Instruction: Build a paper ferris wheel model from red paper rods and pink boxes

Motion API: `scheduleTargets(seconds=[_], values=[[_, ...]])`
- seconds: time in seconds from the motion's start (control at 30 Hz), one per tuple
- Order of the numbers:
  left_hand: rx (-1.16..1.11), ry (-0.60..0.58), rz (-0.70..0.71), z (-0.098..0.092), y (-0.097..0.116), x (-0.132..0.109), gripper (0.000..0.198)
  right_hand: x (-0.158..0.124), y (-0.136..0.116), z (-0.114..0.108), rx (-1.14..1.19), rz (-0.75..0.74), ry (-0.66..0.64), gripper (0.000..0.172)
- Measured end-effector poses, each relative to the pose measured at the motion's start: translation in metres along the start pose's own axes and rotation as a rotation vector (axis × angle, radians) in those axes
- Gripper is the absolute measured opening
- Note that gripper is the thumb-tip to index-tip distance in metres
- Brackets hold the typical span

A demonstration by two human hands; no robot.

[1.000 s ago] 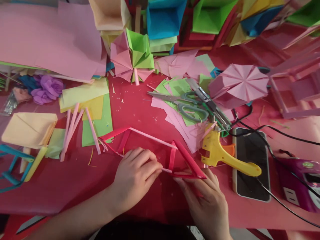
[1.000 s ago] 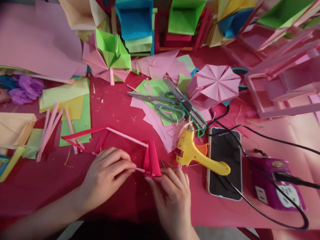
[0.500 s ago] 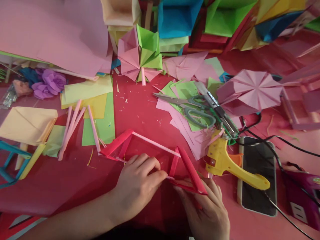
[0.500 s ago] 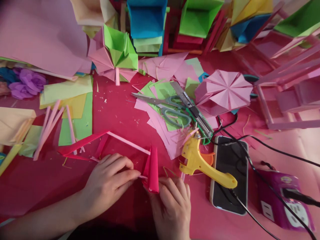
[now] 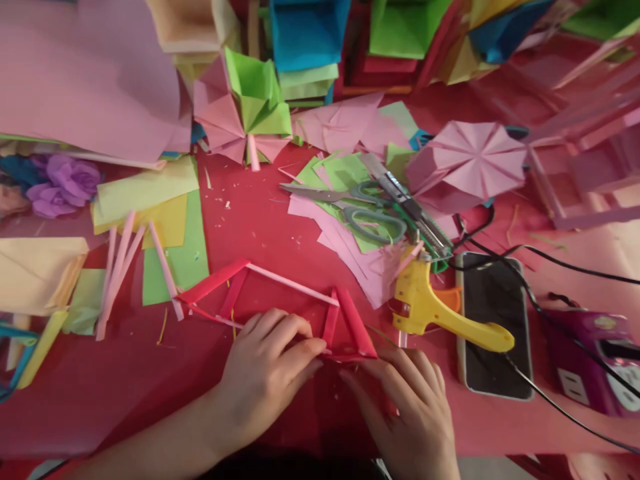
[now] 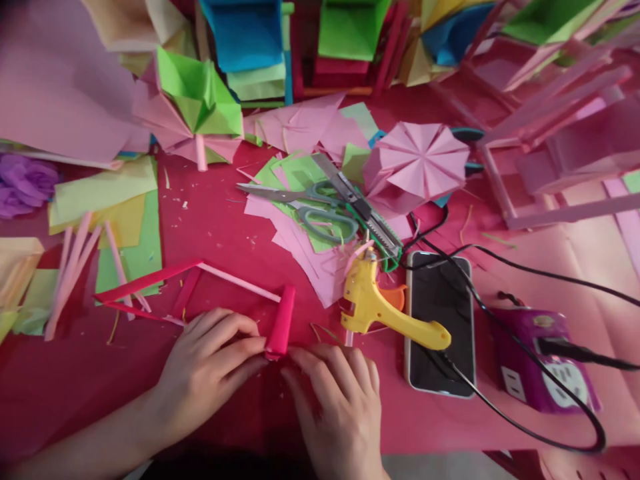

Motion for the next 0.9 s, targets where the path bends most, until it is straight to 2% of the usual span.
scheduleTargets(seconds=[0.23,0.43,0.67,0.9], values=[[0.008,0.036,0.038,0.002,0.004,0.001,0.004,-0.005,0.002,0.001,0.044,0.123,0.074,0.006],[0.045,0.08,0.063,0.002,0.006,0.002,0.007,-0.004,0.003,0.007,0.052,0.061,0.065,0.009],[-0.01,0.03,0.047,0.003,0.005,0.001,0.004,-0.003,0.001,0.01,0.029,0.025,0.057,0.013],[-0.027,0.044,0.034,0.005,0.004,0.0,0.004,-0.003,-0.001,0.011,-0.015,0.002,0.032,0.015]])
Point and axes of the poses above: each hand's wrist, its own x-axis towards the middle knuckle, its own z-axis out of the palm, y = z × x, the point moved 3 cm from there along x, towards the middle knuckle, and after that the axes turned 11 degrees about x, right-handed, at the moved point
